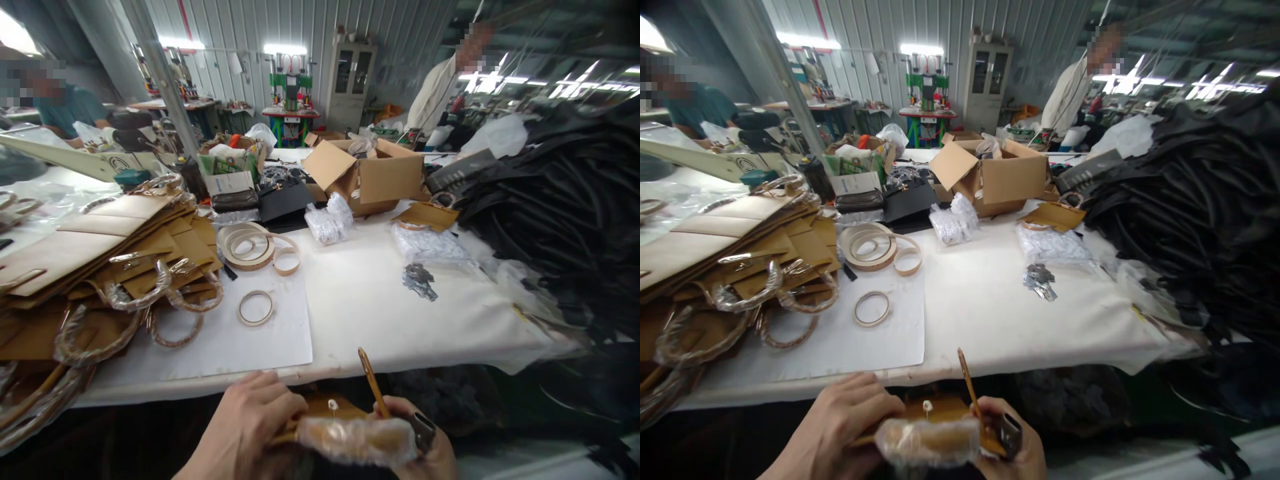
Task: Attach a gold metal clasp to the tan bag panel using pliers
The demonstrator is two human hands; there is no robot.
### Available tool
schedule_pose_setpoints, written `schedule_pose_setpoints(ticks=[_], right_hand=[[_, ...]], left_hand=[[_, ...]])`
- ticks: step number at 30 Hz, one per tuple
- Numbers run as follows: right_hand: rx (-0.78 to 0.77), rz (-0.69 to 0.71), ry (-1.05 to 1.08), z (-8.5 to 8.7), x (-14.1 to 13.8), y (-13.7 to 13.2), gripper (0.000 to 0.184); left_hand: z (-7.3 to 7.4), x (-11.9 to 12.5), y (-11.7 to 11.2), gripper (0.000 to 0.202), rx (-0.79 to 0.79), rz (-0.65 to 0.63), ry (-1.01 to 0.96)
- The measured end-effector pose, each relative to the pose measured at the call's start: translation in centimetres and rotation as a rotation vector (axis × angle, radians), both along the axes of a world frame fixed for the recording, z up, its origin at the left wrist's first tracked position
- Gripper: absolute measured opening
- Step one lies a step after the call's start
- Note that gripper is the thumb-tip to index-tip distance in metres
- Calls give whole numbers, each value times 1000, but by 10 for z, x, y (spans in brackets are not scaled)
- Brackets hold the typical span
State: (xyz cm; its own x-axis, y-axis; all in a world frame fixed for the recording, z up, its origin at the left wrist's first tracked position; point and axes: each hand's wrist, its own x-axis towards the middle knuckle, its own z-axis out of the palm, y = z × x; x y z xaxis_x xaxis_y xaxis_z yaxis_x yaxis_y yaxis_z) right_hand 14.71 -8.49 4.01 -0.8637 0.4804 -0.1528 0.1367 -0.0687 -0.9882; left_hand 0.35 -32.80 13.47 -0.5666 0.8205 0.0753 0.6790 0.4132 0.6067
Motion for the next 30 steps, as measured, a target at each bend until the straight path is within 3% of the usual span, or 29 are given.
schedule_pose_setpoints(ticks=[4,8,12,16,21,27,30], right_hand=[[95,58,-20,21,-31,9,48],[145,59,-47,26,-58,21,68],[210,180,-47,21,-81,30,51],[199,164,-32,17,-101,32,50],[45,46,27,6,-116,27,50],[-369,-78,-40,2,-115,19,63],[-310,-143,-31,1,-115,17,57]], left_hand=[[0,-25,21,29,-43,217,-311],[-14,-52,39,36,42,352,-511],[-37,-68,52,43,-9,495,-412],[-51,-73,61,53,-105,610,-309],[-59,-75,62,72,-144,607,-248],[-61,-75,61,59,-258,518,-179],[-58,-73,63,57,-326,520,-99]])
